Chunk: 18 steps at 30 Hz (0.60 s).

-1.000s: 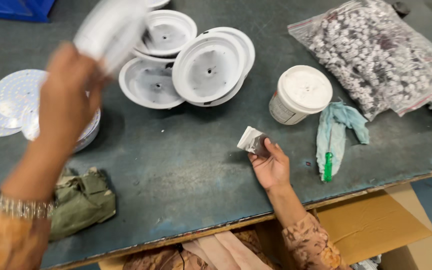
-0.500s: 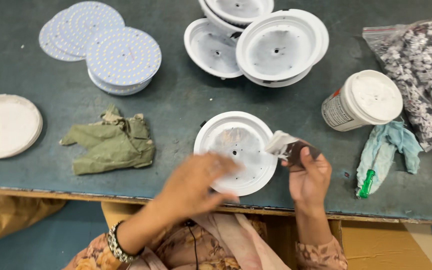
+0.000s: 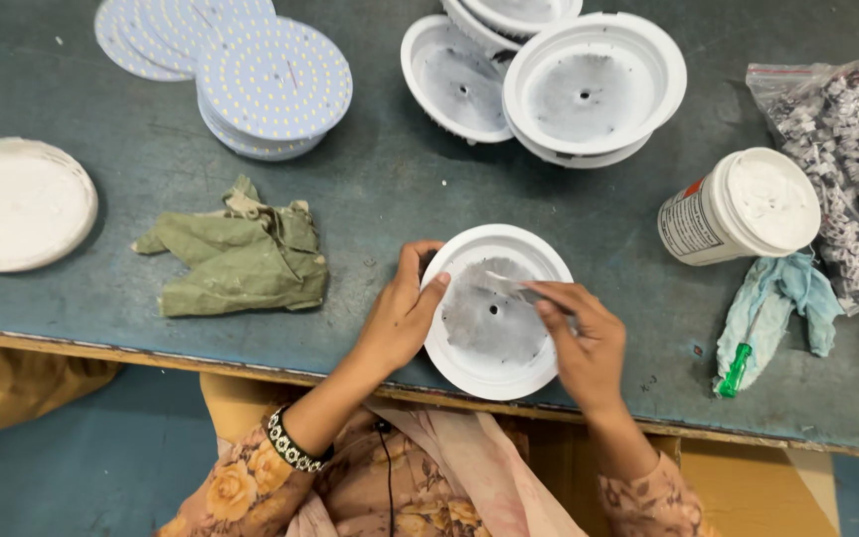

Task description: The person applies a white paste to the interior of circular plastic housings using a small spatula. They scoop the paste from a container, spread it evenly inside each housing, and place the finished units into a stack.

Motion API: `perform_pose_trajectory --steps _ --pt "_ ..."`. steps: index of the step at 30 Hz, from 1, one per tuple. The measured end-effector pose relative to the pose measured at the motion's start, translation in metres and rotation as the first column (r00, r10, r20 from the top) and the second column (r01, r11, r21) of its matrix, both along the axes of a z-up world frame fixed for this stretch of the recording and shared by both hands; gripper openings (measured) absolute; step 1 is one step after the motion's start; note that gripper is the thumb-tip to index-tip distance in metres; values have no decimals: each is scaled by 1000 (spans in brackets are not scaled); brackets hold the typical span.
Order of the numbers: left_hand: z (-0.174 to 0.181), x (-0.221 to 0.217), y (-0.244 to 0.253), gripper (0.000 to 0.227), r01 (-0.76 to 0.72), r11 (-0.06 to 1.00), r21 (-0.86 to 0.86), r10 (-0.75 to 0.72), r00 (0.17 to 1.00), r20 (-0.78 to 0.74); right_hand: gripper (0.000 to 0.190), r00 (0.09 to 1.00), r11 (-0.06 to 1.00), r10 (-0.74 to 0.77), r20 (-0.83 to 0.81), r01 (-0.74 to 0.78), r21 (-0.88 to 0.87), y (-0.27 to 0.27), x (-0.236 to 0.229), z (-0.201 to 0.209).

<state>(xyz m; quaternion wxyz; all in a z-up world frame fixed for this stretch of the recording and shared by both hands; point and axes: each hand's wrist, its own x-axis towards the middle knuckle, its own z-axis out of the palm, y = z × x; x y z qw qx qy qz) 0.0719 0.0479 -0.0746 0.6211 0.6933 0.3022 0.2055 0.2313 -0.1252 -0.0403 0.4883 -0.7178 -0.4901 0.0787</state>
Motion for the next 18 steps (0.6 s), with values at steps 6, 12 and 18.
perform_pose_trajectory --steps 6,12,18 --pt "4 -5 -5 34 -47 998 30 44 995 92 33 696 970 231 680 -222 -102 38 -16 33" --pt "0 -6 -9 31 -108 992 66 97 983 156 43 551 908 419 721 -267 -323 33 -10 38" --pt "5 -2 -10 31 -97 992 80 89 991 100 41 533 877 479 697 -252 -410 18 15 38"
